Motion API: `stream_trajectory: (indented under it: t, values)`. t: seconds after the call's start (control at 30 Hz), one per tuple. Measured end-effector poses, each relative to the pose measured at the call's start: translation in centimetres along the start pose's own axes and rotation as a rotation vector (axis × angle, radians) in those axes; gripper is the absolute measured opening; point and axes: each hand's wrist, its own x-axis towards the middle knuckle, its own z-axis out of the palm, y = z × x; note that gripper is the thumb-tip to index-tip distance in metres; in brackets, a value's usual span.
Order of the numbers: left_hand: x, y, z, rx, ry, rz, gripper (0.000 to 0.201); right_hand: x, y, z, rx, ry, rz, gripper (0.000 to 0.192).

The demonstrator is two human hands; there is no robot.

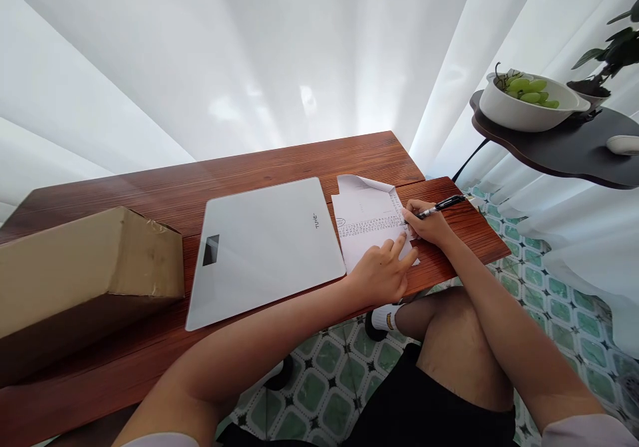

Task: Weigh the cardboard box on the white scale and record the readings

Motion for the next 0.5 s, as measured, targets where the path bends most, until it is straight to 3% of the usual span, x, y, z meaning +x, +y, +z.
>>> stream_trajectory:
  t: [0.5]
  values:
    - [0.02,-0.04,-0.03,-0.026,-0.008,-0.014,0.047,0.01,-0.01,0.26,-0.037,0.008,-0.023,0.029]
